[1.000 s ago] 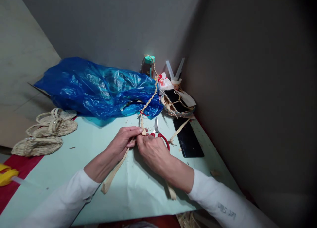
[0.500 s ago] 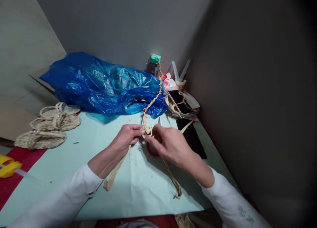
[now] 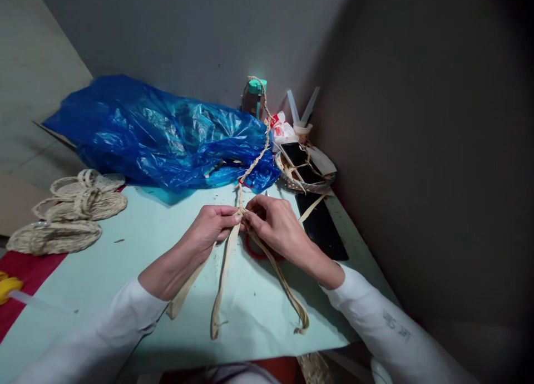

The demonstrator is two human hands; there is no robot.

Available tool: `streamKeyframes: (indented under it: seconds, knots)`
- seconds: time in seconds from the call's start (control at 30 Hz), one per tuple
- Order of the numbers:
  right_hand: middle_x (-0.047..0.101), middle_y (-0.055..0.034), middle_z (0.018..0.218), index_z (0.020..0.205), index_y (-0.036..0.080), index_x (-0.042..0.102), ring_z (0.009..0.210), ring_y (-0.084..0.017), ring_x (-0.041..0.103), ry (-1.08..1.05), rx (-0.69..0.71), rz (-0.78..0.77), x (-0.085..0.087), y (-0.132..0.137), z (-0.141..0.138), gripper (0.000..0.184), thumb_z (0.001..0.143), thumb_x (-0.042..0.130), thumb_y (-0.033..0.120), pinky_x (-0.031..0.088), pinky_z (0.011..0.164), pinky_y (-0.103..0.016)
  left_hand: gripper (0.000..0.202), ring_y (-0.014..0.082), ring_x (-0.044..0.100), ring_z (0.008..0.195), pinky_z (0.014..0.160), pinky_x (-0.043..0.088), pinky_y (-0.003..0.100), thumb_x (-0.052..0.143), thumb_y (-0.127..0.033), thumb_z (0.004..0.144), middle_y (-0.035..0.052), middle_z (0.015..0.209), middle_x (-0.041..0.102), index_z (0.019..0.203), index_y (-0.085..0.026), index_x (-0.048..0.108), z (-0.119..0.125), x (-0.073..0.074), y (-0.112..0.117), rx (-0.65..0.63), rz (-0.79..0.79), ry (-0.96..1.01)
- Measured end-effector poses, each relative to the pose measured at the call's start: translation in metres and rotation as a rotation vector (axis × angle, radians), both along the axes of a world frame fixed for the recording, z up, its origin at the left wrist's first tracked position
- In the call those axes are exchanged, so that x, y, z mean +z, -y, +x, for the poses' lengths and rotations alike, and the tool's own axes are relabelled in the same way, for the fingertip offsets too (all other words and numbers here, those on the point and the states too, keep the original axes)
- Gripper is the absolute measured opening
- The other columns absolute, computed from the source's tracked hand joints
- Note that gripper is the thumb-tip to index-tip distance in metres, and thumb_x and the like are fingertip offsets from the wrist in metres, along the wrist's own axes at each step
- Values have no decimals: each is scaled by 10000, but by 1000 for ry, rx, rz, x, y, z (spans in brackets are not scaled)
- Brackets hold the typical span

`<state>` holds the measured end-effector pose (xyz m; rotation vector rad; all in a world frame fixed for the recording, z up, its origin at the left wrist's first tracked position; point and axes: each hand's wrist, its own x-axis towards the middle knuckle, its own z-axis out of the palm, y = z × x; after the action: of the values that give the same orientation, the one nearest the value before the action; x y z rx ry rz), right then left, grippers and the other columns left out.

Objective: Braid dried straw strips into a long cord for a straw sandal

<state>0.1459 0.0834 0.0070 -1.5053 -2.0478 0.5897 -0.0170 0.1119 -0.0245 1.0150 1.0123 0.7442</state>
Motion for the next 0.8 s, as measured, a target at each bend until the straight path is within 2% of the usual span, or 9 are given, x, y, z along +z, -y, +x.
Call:
streamKeyframes:
  seconds: [0.13,0.23,0.3,0.37,0.5,0.57,0.7,0.8]
  knots:
    - [645,-60,805,863,137,603,702,-157,538,137,-60,122,-10,9,-13,175,911,465,233,349,640,-261,133,15,194,406,422,37,229,710,-221,626,-34,494,434,634,-101,654,1,2,2,49,19,-29]
    - [625,-91,838,884,122,619,770,-192,518,318,-41,241,-17,16,-21,231,929,402,187,345,674,-296,140,14,206,406,412,55,222,685,-214,646,-42,502,398,588,-107,617,1,4,4,48,20,-3]
    - [613,-97,855,919,119,635,798,-204,501,359,-24,273,-18,19,-21,252,928,388,169,341,684,-308,177,13,210,404,408,72,218,676,-243,683,-45,515,387,586,-107,618,-1,7,4,37,44,37]
    - [601,-85,843,944,128,649,807,-201,487,301,-10,249,-14,20,-17,251,919,402,165,348,695,-304,172,7,206,402,404,75,218,683,-261,703,-31,556,444,642,-102,651,-3,9,3,21,56,54]
    - [575,-44,775,914,164,681,807,-173,491,47,75,107,-5,15,-3,261,900,423,129,371,743,-275,196,-6,194,402,401,60,214,708,-232,689,15,652,565,824,-91,717,-7,13,1,-12,26,42]
    - [589,-38,823,937,175,676,836,-162,512,-77,89,56,-4,11,2,249,900,433,135,380,774,-269,206,-4,214,408,398,68,206,718,-207,670,28,664,589,838,-89,728,-7,13,1,-4,11,50]
    - [614,-59,974,1042,160,558,884,-171,558,-221,48,-30,-8,4,0,189,911,466,261,401,781,-284,201,-3,238,409,395,97,184,733,-187,640,8,604,570,817,-92,739,-2,13,1,15,-11,81]
    - [627,-65,956,1058,162,462,833,-177,577,-228,54,-119,-13,-1,-7,182,926,426,282,406,739,-289,221,-11,237,393,395,108,167,739,-181,625,-12,549,544,824,-84,741,0,13,2,23,-26,74]
